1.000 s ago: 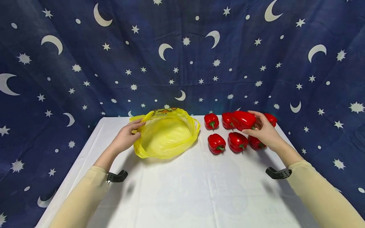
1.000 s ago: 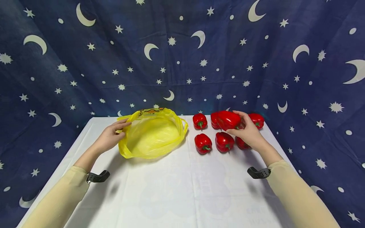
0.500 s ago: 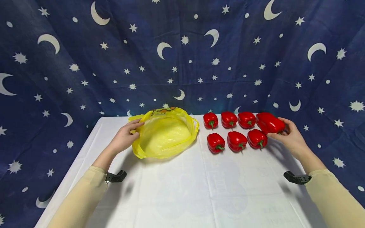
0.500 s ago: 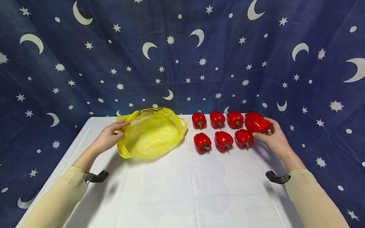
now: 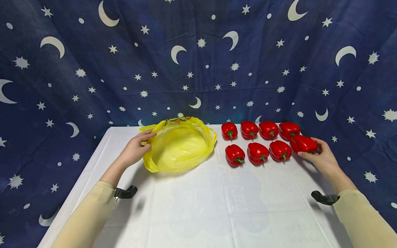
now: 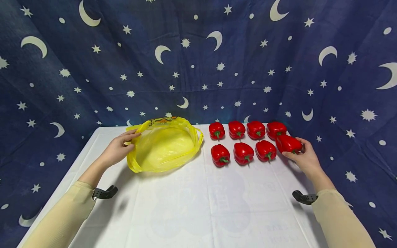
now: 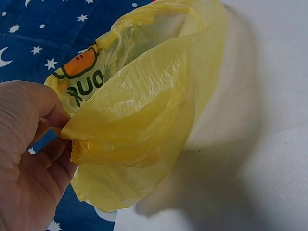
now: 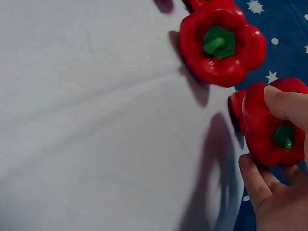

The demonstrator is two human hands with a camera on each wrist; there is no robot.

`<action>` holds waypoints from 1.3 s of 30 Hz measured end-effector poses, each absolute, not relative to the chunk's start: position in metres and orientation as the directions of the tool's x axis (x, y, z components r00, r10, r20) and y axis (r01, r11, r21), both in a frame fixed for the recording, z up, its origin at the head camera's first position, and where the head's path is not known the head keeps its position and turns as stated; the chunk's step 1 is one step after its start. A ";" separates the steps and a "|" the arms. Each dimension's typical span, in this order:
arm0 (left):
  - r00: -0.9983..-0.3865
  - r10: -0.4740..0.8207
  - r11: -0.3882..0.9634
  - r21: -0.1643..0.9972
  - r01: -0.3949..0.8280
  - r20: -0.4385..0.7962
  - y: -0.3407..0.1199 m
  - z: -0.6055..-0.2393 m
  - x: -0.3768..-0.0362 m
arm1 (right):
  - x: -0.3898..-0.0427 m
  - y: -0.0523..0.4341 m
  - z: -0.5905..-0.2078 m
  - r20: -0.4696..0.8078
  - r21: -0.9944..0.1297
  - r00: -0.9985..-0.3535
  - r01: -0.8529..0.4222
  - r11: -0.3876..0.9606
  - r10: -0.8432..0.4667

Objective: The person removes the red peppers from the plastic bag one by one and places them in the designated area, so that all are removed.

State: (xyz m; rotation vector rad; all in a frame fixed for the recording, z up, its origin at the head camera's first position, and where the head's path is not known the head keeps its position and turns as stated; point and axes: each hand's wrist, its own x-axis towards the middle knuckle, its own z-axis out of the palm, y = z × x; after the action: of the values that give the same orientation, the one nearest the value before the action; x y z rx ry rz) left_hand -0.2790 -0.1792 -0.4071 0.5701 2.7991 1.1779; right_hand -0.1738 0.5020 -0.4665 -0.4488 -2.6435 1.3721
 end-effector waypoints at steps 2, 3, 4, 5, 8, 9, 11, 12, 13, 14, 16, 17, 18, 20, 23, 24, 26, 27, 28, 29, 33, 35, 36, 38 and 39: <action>-0.930 0.357 0.639 0.703 0.313 0.089 -0.179 -0.407 -0.279 | -0.174 0.502 -0.471 -0.026 -0.810 -0.948 0.206 0.549 0.318; -0.930 0.357 0.639 0.704 0.312 0.088 -0.179 -0.407 -0.279 | -0.174 0.502 -0.472 -0.029 -0.814 -0.948 0.206 0.543 0.316; -0.930 0.357 0.638 0.704 0.310 0.086 -0.179 -0.407 -0.279 | -0.173 0.501 -0.474 -0.032 -0.815 -0.948 0.208 0.541 0.316; -0.930 0.357 0.638 0.705 0.309 0.085 -0.180 -0.407 -0.279 | -0.173 0.501 -0.475 -0.035 -0.818 -0.948 0.210 0.535 0.317; -0.932 0.352 0.639 0.705 0.307 0.086 -0.180 -0.407 -0.278 | -0.174 0.500 -0.476 -0.050 -0.828 -0.942 0.224 0.513 0.331; -0.933 0.350 0.640 0.705 0.307 0.088 -0.180 -0.407 -0.278 | -0.174 0.500 -0.477 -0.054 -0.830 -0.939 0.231 0.508 0.338; -0.932 0.350 0.639 0.705 0.307 0.088 -0.180 -0.406 -0.278 | -0.175 0.501 -0.478 -0.064 -0.825 -0.932 0.251 0.507 0.358; -0.932 0.350 0.639 0.705 0.307 0.088 -0.180 -0.406 -0.278 | -0.176 0.501 -0.478 -0.066 -0.823 -0.929 0.257 0.506 0.365; -0.933 0.349 0.638 0.707 0.304 0.087 -0.180 -0.406 -0.278 | -0.176 0.502 -0.479 -0.068 -0.822 -0.927 0.262 0.505 0.369; -0.933 0.349 0.638 0.708 0.304 0.086 -0.180 -0.406 -0.278 | -0.177 0.502 -0.480 -0.069 -0.822 -0.926 0.264 0.505 0.372; -0.934 0.347 0.637 0.710 0.299 0.082 -0.180 -0.405 -0.278 | -0.178 0.503 -0.481 -0.068 -0.822 -0.926 0.264 0.506 0.372; -0.935 0.346 0.636 0.712 0.297 0.081 -0.180 -0.405 -0.278 | -0.178 0.503 -0.482 -0.067 -0.821 -0.926 0.263 0.506 0.372; -0.935 0.346 0.634 0.714 0.296 0.080 -0.180 -0.405 -0.278 | -0.178 0.503 -0.482 -0.064 -0.823 -0.927 0.259 0.506 0.370; -0.934 0.349 0.632 0.716 0.297 0.080 -0.180 -0.405 -0.278 | -0.179 0.504 -0.483 -0.064 -0.823 -0.927 0.258 0.506 0.370; -0.933 0.351 0.630 0.717 0.297 0.078 -0.180 -0.405 -0.278 | -0.179 0.505 -0.485 -0.066 -0.825 -0.926 0.260 0.502 0.371; -0.933 0.350 0.633 0.715 0.297 0.078 -0.180 -0.405 -0.278 | -0.179 0.505 -0.485 -0.068 -0.826 -0.926 0.261 0.499 0.372; -0.935 0.348 0.641 0.709 0.294 0.074 -0.180 -0.406 -0.278 | -0.180 0.505 -0.486 -0.071 -0.828 -0.925 0.263 0.495 0.374; -0.936 0.346 0.646 0.706 0.292 0.070 -0.180 -0.406 -0.277 | -0.180 0.505 -0.486 -0.072 -0.829 -0.925 0.264 0.493 0.374; -0.937 0.343 0.651 0.702 0.289 0.067 -0.180 -0.407 -0.277 | -0.180 0.505 -0.486 -0.073 -0.830 -0.924 0.265 0.491 0.375; -0.938 0.340 0.656 0.699 0.286 0.064 -0.180 -0.407 -0.277 | -0.180 0.505 -0.486 -0.073 -0.831 -0.924 0.265 0.490 0.375; -0.938 0.341 0.663 0.690 0.289 0.066 -0.181 -0.409 -0.277 | -0.179 0.503 -0.487 -0.064 -0.831 -0.925 0.257 0.494 0.374; -0.936 0.345 0.666 0.685 0.296 0.069 -0.181 -0.410 -0.277 | -0.179 0.502 -0.487 -0.057 -0.829 -0.927 0.252 0.499 0.372; -0.936 0.346 0.668 0.682 0.299 0.072 -0.181 -0.411 -0.277 | -0.179 0.502 -0.487 -0.055 -0.827 -0.927 0.250 0.503 0.371; -0.935 0.346 0.674 0.674 0.303 0.074 -0.181 -0.412 -0.277 | -0.179 0.501 -0.487 -0.049 -0.823 -0.929 0.246 0.512 0.368; -0.935 0.347 0.677 0.670 0.305 0.075 -0.182 -0.412 -0.276 | -0.178 0.501 -0.488 -0.046 -0.821 -0.930 0.244 0.516 0.366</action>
State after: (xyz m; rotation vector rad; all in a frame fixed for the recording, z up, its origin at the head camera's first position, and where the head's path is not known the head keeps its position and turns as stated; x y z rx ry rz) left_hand -0.2765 -0.1817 -0.4121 0.5496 2.8228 1.1122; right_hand -0.1783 0.5012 -0.4875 -0.5292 -2.6177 1.3851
